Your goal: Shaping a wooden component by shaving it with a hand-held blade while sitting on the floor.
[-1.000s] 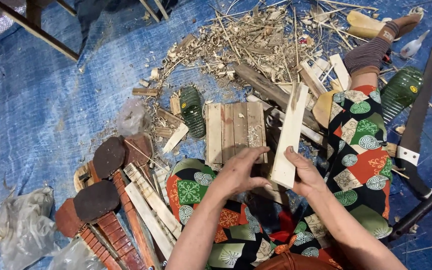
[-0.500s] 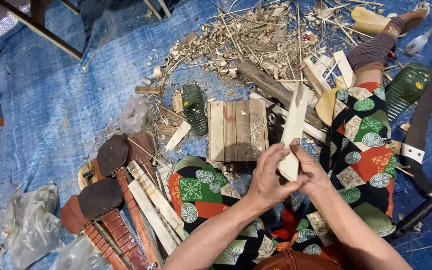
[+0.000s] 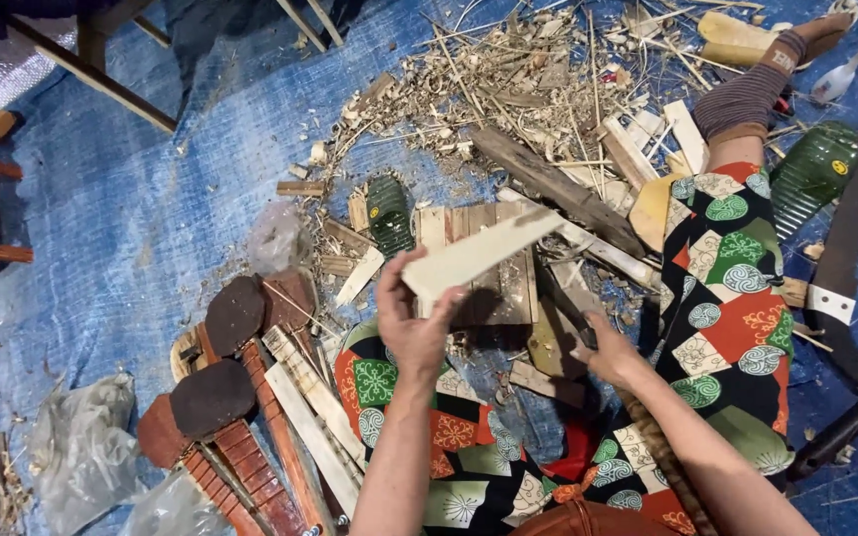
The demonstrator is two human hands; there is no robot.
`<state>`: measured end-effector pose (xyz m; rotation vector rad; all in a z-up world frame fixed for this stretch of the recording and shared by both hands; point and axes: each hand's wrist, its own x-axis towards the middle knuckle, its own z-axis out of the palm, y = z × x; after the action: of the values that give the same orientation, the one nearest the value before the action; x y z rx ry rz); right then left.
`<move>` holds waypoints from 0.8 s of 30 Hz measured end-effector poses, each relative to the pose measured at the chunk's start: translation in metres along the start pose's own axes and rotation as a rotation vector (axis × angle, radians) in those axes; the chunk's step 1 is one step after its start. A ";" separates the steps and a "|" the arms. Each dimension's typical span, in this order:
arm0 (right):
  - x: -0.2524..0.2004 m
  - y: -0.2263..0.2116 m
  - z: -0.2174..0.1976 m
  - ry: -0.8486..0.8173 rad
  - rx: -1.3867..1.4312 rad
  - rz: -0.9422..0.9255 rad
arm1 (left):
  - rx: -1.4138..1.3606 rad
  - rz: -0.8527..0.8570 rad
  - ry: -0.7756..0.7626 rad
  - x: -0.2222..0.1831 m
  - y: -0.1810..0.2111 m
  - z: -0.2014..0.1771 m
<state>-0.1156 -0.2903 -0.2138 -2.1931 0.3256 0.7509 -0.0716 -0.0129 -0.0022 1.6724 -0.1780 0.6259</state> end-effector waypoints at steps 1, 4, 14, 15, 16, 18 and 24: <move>-0.004 -0.003 0.001 0.018 0.085 0.021 | 0.013 0.025 0.053 0.003 -0.002 -0.006; -0.024 -0.009 -0.008 0.072 0.234 0.057 | 0.009 0.049 0.140 0.010 -0.005 -0.018; -0.078 0.021 -0.059 -0.287 1.226 0.010 | -0.049 -0.050 0.137 0.020 0.000 -0.040; -0.078 0.023 -0.056 -0.290 1.228 0.011 | -0.046 -0.050 0.137 0.021 -0.001 -0.041; -0.078 0.025 -0.052 -0.459 1.363 -0.094 | 0.001 -0.047 0.114 0.022 -0.002 -0.041; -0.084 0.011 -0.052 -0.635 1.493 -0.201 | 0.050 -0.044 0.090 0.023 -0.003 -0.040; -0.088 -0.072 -0.038 -0.438 0.847 -0.011 | 0.006 -0.092 0.053 0.023 -0.004 -0.035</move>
<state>-0.1372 -0.2715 -0.0976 -1.2043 0.3251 0.8595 -0.0614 0.0266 0.0082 1.6584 -0.0603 0.6009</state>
